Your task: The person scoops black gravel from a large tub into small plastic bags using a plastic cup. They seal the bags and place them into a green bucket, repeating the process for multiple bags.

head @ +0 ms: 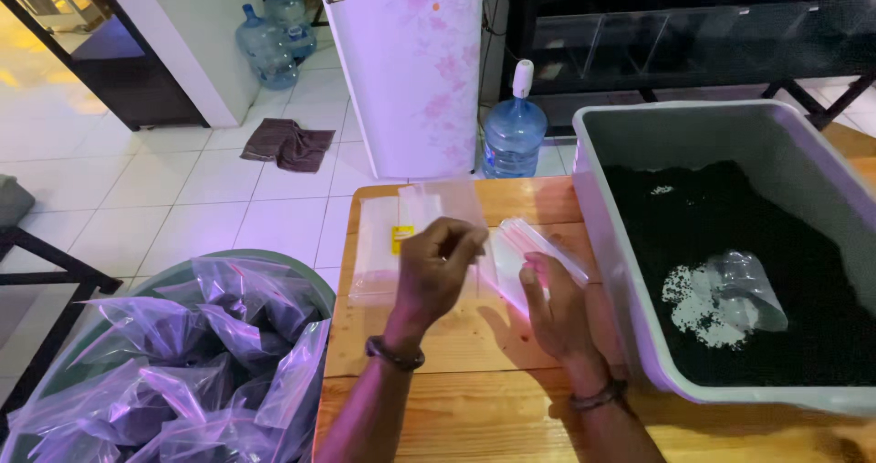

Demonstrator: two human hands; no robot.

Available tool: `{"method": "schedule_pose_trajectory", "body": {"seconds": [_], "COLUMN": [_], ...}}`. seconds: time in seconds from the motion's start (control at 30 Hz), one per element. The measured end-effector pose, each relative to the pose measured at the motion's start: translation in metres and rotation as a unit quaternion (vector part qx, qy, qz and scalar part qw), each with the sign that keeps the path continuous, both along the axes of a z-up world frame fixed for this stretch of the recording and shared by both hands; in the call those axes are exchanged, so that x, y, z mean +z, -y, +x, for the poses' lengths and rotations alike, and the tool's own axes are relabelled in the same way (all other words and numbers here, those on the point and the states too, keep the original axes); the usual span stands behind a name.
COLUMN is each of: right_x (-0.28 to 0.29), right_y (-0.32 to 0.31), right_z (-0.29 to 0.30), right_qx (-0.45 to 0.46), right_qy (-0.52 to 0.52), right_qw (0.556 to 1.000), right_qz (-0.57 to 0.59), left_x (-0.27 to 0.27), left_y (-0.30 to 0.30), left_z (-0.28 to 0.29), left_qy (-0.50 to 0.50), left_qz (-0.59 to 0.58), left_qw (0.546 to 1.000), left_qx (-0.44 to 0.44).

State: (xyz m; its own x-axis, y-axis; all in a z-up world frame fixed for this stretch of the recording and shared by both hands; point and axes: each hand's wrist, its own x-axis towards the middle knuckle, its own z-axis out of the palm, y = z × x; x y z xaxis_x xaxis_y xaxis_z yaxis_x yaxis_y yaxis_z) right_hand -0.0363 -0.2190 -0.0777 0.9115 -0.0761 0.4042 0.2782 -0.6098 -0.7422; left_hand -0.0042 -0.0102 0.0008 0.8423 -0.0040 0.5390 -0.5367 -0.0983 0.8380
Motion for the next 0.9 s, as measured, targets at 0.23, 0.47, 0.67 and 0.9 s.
{"method": "schedule_pose_trajectory", "body": {"seconds": [0.23, 0.47, 0.67, 0.9], "right_x": [0.014, 0.022, 0.013, 0.037], "right_y": [-0.023, -0.018, -0.016, -0.019], "right_z": [-0.013, -0.011, -0.01, -0.015], "right_qx": [0.022, 0.033, 0.021, 0.0], "right_qy": [-0.011, -0.071, -0.047, -0.063], "right_qw": [0.952, 0.941, 0.962, 0.968], "right_qz": [0.304, 0.329, 0.267, 0.244], "left_x": [-0.082, -0.099, -0.14, -0.108], "left_y": [0.038, 0.047, 0.05, 0.047], "left_z": [0.0, -0.003, 0.006, -0.007], "left_qy": [-0.069, -0.075, 0.049, 0.029], "left_qz": [0.053, 0.052, 0.186, 0.08], "left_qw": [0.996, 0.995, 0.979, 0.996], "left_qx": [-0.003, 0.026, 0.071, -0.033]}}
